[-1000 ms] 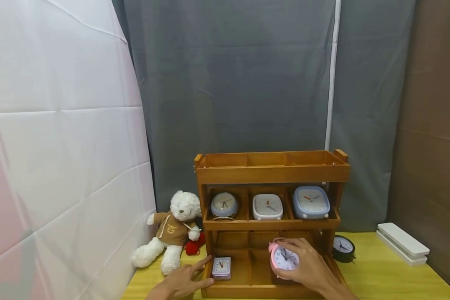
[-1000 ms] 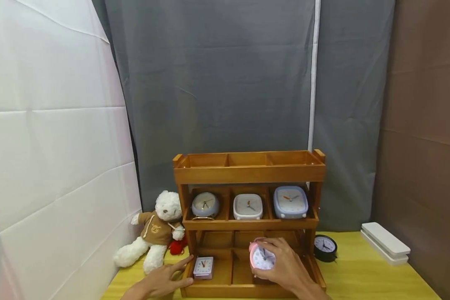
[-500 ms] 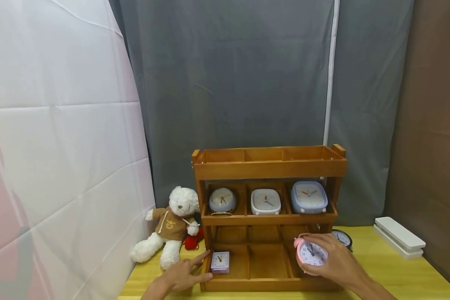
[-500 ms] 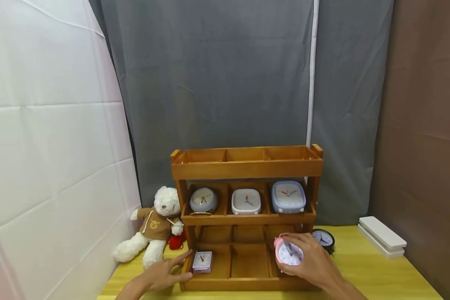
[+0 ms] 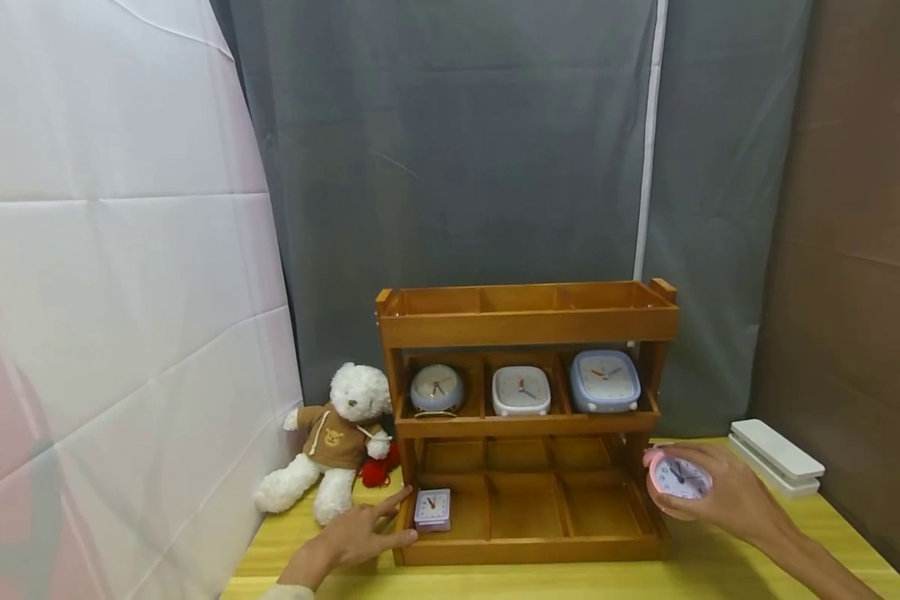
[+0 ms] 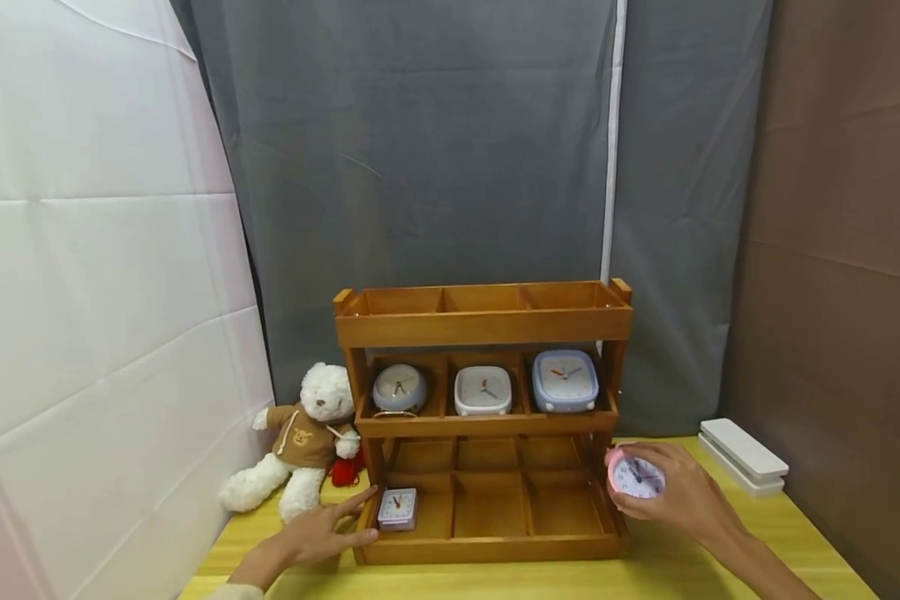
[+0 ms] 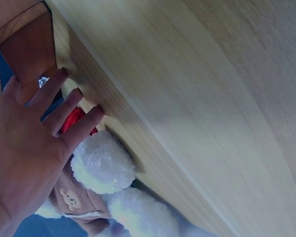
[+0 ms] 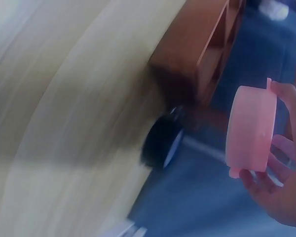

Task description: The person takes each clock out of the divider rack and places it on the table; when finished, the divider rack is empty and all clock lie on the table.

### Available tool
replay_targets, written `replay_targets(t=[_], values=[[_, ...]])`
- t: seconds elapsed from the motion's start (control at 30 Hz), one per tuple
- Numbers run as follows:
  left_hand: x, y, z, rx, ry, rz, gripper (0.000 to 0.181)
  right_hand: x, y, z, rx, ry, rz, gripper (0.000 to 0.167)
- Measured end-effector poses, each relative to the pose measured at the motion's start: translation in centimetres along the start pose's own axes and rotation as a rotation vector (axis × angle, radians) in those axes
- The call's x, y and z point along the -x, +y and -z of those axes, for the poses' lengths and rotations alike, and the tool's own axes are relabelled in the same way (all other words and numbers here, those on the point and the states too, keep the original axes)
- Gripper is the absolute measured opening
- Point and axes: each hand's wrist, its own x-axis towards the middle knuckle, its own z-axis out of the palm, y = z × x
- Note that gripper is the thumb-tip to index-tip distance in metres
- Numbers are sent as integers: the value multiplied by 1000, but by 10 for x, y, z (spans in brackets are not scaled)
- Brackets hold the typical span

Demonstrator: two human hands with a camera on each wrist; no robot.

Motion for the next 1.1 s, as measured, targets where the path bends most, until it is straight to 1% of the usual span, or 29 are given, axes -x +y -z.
replay_targets(t=[0.1,0.2,0.3,0.43,0.53,0.63,0.73,0.83,0.9,0.97,1.1], values=[[1,-1,0,5,-1,4,80,6,20,6,-13,-46,-69,63],[1,-2,0,9,-1,9,78,14,38,8,-21,-116,-183,63],[1,-3,0,10,-2,12,78,22,56,5,-10,-136,-206,61],[1,-3,0,6,4,8,79,31,77,-1,-4,-132,-178,59],[1,-2,0,-1,10,4,79,37,90,-3,-10,-176,-226,60],[0,-2,-1,-8,6,0,80,41,99,-3,1,-230,-311,64],[0,-1,-1,-14,3,-6,81,43,106,-5,7,-271,-367,67],[2,-1,-1,-19,5,-1,81,45,111,-12,-18,-276,-384,68],[3,-1,0,-19,7,2,81,46,113,-17,-38,-261,-371,66],[4,0,1,-19,11,6,81,45,115,-22,-49,-264,-381,66],[5,0,0,-20,21,4,80,37,123,-29,-15,-303,-402,67]])
